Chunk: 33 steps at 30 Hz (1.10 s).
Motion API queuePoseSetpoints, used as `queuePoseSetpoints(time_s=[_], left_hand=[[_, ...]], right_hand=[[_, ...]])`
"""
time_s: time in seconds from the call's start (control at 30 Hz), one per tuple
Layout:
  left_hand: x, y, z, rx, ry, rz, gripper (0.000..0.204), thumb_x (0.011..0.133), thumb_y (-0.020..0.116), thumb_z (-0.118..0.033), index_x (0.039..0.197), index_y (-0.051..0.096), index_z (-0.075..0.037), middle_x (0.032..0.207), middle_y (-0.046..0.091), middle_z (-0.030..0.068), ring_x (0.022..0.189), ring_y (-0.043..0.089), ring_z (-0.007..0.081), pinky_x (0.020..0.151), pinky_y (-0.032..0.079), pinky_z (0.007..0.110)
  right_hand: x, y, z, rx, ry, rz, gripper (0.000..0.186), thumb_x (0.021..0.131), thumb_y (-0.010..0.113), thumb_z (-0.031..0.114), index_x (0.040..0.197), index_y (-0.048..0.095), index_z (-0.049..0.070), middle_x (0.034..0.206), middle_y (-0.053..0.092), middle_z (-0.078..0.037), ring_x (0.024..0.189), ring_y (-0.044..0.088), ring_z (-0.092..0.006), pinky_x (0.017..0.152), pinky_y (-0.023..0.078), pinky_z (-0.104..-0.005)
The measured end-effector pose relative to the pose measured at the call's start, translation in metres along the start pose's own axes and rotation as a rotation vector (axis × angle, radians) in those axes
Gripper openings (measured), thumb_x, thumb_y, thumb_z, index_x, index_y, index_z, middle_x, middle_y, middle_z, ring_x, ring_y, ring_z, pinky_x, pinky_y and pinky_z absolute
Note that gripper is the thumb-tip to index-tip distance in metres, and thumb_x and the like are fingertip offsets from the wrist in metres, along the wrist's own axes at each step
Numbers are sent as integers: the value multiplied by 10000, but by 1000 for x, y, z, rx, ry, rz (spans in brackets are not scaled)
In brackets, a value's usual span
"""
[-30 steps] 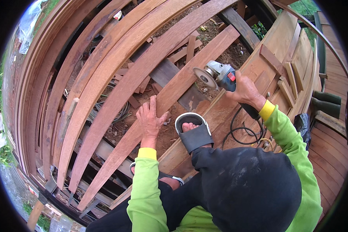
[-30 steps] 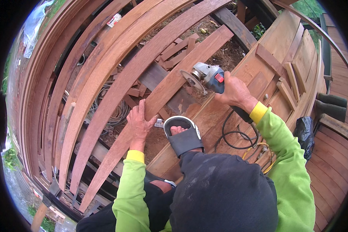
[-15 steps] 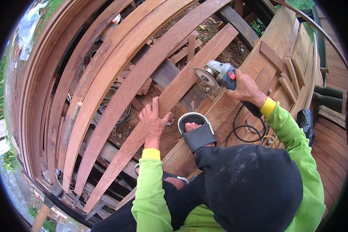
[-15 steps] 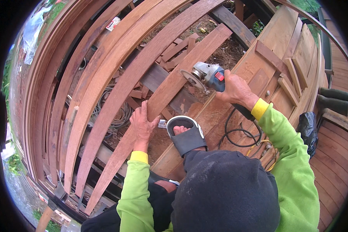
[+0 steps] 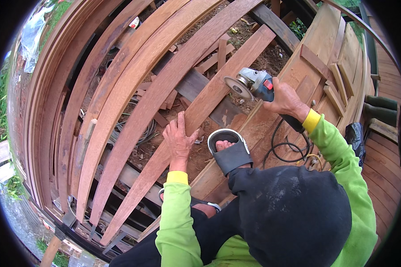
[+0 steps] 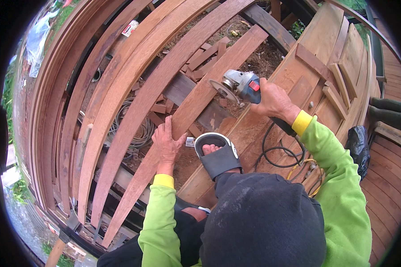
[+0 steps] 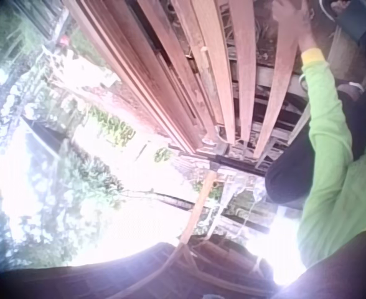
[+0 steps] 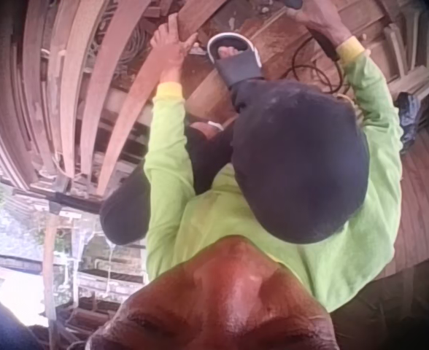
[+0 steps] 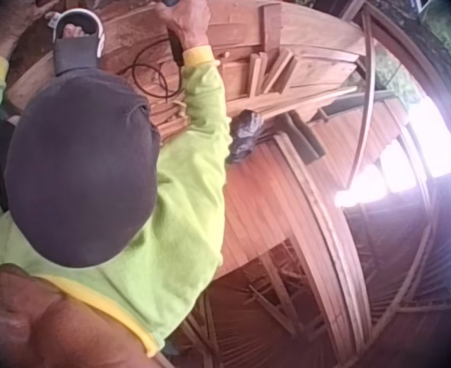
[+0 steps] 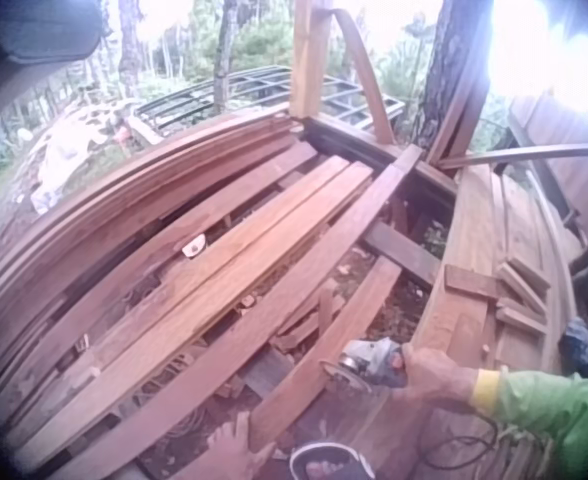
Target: The person measures and marks wooden planks with a metal ruler and pencil, then uses an angle grinder to cut the planks. The person also moves and stacks the planks on a wooden deck.
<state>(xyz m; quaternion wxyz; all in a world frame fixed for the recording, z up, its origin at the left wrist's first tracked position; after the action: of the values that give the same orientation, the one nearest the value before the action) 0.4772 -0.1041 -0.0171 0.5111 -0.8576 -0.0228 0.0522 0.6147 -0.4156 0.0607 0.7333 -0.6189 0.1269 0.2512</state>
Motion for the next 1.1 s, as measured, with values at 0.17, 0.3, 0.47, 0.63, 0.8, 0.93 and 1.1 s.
queuePoseSetpoints(time_s=[0.17,0.3,0.47,0.63,0.8,0.93,1.1], left_hand=[[0,1,1,9,-7,4,939,591,872,-299,1410,434,-160,1069,541,113,1015,529,318,888,392,459],[-1,2,1,8,-8,3,942,587,874,-301,1408,435,-159,1073,539,112,1011,528,321,886,390,458],[-1,3,2,12,-11,2,941,592,876,-307,1409,435,-156,1076,537,110,1013,527,319,886,389,460],[-1,3,1,10,-3,7,946,595,875,-313,1414,428,-159,1068,536,109,1006,525,318,889,387,463],[-1,3,1,14,-6,4,954,591,874,-323,1418,426,-166,1058,533,109,996,523,318,887,385,466],[-1,4,2,19,-7,6,954,591,872,-334,1419,426,-167,1050,531,111,989,523,321,884,385,466],[0,4,1,13,3,6,944,600,867,-336,1417,430,-158,1049,528,115,984,525,321,880,386,466]], right_hand=[[0,1,-1,9,-15,-22,557,669,722,292,1017,481,-70,834,630,-293,833,644,-468,750,518,-505],[0,1,-2,26,-44,-66,561,647,734,269,999,470,-79,779,606,-304,781,630,-483,708,510,-501],[0,0,0,-1,-11,-5,566,676,718,309,1027,485,-68,871,641,-285,860,650,-458,765,523,-502],[-1,0,1,0,-1,-2,571,673,719,308,1029,484,-71,861,637,-289,852,650,-462,764,522,-502],[-1,3,-2,-5,-8,-8,571,668,722,300,1030,485,-74,856,635,-294,854,649,-467,765,520,-507],[0,2,0,6,-8,-8,569,666,723,289,1030,487,-79,853,635,-296,851,651,-467,765,520,-508],[0,2,0,16,-4,-7,563,666,723,280,1028,488,-81,840,637,-294,842,653,-464,763,522,-503]])
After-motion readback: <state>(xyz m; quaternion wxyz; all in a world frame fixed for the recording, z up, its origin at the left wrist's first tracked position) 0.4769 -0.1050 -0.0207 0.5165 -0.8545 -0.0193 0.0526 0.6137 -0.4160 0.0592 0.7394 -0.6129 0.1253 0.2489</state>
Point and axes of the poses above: each hand's wrist, its own x-axis towards the middle knuckle, its own y-axis out of the palm, z = x × y, the point moved 9 cm from there along x, towards the middle knuckle
